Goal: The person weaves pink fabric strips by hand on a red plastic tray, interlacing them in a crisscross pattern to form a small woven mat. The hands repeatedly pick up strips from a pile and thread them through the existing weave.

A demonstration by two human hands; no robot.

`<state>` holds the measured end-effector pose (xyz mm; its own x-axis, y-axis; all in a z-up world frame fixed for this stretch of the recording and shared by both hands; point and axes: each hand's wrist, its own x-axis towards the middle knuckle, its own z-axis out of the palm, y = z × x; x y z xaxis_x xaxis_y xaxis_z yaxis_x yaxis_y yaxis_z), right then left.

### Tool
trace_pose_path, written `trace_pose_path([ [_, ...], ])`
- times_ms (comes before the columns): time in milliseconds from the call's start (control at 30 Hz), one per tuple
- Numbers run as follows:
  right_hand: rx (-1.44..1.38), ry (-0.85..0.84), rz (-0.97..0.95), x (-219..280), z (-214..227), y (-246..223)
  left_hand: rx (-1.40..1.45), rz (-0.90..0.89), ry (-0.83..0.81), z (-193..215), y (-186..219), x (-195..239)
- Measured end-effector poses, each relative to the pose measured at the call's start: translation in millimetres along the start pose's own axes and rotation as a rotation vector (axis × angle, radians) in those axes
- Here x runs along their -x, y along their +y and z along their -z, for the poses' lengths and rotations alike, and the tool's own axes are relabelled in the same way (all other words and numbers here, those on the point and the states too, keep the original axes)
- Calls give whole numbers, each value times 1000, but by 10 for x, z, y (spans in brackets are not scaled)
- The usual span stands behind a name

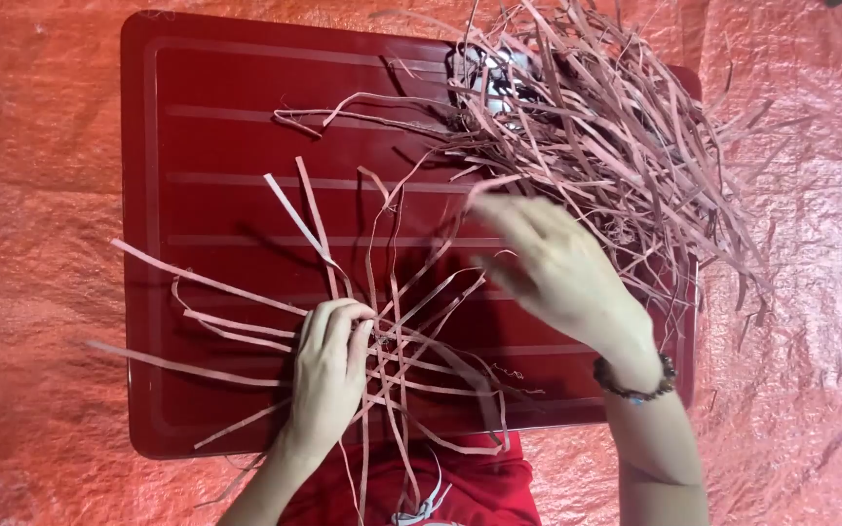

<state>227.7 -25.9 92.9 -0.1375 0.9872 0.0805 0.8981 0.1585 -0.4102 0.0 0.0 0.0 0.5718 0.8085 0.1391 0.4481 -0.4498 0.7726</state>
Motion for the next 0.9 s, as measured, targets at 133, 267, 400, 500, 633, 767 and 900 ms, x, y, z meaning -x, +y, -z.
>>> trace_pose_path([
  [133, -38, 62, -12, 59, -132, -90, -98, -34, -78, 50, -26, -49],
  [267, -59, 14, 27, 72, -247, -109, -149, -131, -131, 96, -73, -83],
  [400, 35, 164, 72, -249, -62, 88, -115, -160, -89, 116, -68, -81],
  [500, 93, 140, -47, -443, 25, 392, -99, -125, -12, 88, -44, -68],
  [633, -35, -90, -115, -648, 51, 484, -80, -116, 78, 27, -25, -53],
  [767, -133, -225, -72, -623, 40, 498, -74, -74, 144, -11, -21, -2],
  [900, 21, -470, -265, -539, 76, 360, -34, -49, 165, -1, -16, 35],
])
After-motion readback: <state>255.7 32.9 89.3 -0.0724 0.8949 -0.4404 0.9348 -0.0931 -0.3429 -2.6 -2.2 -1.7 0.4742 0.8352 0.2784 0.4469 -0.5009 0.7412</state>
